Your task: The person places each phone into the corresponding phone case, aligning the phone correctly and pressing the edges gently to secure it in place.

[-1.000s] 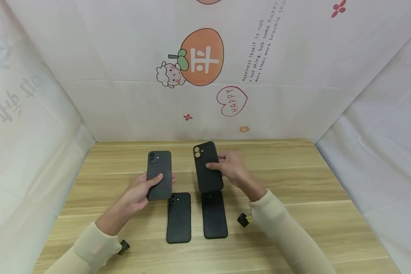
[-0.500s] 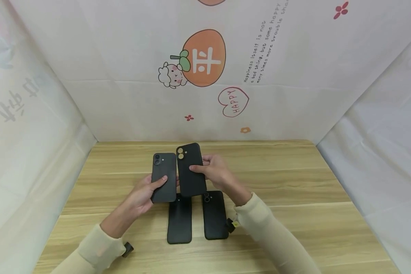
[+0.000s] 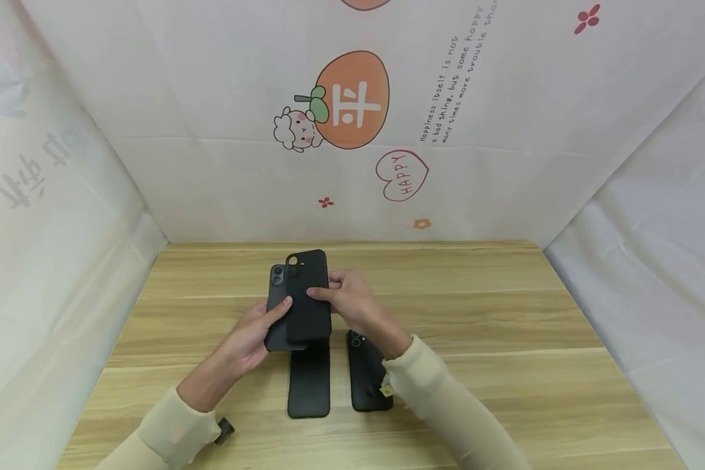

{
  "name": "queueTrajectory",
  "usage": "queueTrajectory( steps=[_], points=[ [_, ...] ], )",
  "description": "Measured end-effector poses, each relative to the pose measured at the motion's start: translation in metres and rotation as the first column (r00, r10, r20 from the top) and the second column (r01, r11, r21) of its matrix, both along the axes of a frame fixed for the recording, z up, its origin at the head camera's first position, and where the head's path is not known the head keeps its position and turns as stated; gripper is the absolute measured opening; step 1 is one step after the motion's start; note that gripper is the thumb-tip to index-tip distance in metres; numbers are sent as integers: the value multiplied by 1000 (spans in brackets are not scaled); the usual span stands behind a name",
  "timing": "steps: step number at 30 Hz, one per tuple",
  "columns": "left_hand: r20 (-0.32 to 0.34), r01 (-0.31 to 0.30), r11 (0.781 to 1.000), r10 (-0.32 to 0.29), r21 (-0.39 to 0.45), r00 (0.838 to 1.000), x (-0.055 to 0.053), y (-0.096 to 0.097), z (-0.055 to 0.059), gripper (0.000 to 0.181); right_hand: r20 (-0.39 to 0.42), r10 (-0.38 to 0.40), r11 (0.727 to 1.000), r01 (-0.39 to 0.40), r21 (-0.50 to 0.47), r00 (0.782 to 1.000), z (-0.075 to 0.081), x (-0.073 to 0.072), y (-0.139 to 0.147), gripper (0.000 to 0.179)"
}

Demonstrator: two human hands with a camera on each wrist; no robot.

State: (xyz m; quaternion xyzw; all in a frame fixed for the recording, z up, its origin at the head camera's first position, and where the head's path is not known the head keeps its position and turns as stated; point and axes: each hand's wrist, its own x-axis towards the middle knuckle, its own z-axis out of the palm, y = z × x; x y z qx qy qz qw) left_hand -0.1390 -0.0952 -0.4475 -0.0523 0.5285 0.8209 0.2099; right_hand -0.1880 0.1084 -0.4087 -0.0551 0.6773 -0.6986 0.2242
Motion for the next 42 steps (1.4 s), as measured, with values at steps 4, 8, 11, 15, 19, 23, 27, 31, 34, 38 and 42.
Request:
queueTrajectory(
  steps=[4,8,11,15,19,23,27,31,34,38,42],
  points=[
    [-1,12,1000,-12,-1,1000,0,2,0,50,6,9,999,-9,-43,1000,-2,2,-5,40],
    [-8,30,999,-30,20,1000,0,3,-1,52,7,11,998,-10,-70,1000,-4,4,-10,40],
    [-10,42,998,-42,42,999,0,4,-1,54,10,13,997,-12,-82,1000,-5,4,-12,41],
    [-6,51,997,-51,64,999,1,5,-1,55,11,11,996,-10,-89,1000,-5,6,-15,41],
    [-7,57,996,-57,75,998,1,6,-1,54,11,9,996,-8,-89,1000,-4,7,-16,39],
    [-10,58,995,-58,82,998,1,7,0,54,9,10,996,-9,-83,1000,-5,7,-16,37],
    [-2,43,995,-43,91,999,2,8,0,54,11,15,998,-14,-61,1000,-6,7,-16,37],
    [10,24,995,-25,96,1000,2,10,0,50,-28,11,1000,-11,0,1000,-6,6,-13,37],
    [4,17,995,-17,96,1000,1,11,0,50,-93,-14,996,22,85,996,-4,5,-9,36],
    [-11,17,996,-16,93,1000,1,12,0,50,-234,-36,968,93,234,971,0,5,-4,31],
    [-17,13,996,-12,87,1000,1,13,-1,49,-431,2,909,178,377,903,2,4,0,22]
  ],
)
